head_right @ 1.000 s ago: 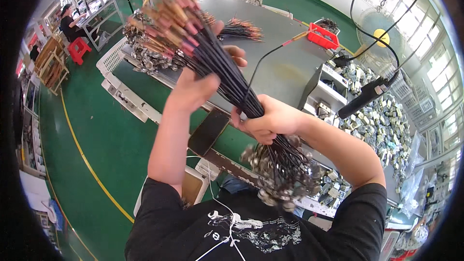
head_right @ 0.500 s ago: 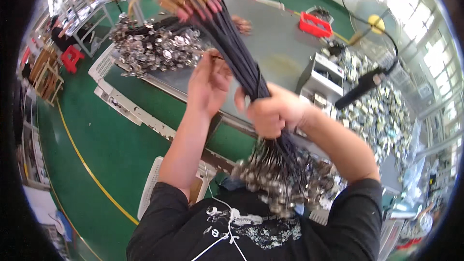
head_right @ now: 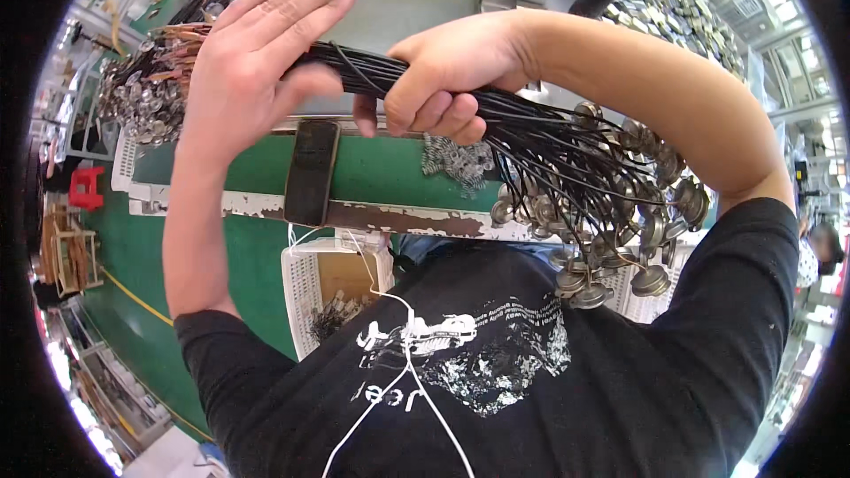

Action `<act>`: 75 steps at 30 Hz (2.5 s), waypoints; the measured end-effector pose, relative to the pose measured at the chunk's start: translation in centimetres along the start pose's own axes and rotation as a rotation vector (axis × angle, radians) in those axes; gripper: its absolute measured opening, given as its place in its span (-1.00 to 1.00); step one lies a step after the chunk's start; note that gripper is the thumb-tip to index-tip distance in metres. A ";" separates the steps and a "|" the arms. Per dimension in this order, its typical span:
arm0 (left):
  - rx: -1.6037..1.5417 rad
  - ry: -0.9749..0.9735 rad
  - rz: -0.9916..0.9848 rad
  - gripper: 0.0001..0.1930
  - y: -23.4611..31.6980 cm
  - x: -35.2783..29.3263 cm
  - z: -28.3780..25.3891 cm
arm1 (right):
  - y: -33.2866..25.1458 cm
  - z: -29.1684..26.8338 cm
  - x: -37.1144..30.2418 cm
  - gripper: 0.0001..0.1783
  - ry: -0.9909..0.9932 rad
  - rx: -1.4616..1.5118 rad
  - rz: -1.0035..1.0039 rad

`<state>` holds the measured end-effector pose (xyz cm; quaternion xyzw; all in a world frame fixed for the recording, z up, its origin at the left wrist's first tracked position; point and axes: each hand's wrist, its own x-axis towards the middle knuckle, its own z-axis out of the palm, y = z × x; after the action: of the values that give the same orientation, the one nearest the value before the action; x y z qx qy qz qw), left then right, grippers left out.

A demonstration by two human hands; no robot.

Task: Assembling and processing large bundles of electrical wire harnesses at a factory workstation.

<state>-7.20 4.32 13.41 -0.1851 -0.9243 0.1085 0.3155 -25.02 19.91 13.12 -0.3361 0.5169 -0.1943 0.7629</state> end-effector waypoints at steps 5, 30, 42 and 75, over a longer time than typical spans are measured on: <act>-0.086 -0.209 -0.221 -0.56 0.6 -0.7 1.0 | -0.5 1.9 -1.0 -0.71 0.364 -0.468 -0.060; -1.644 -0.241 -0.904 -0.24 4.4 -1.5 5.4 | -2.1 0.8 3.3 -0.66 0.256 0.233 -0.966; -1.306 -0.405 -1.347 -0.64 3.9 -6.7 4.3 | 13.4 -3.1 11.4 -0.76 0.825 -1.728 -0.650; -0.625 -1.261 -1.024 -0.04 5.3 0.9 12.6 | 22.6 -3.6 -7.6 -0.86 0.968 -0.295 -0.766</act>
<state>-14.29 8.44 2.41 0.2698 -0.8838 -0.2231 -0.3105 -32.46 39.44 1.11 -0.4728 0.6679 -0.5101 0.2648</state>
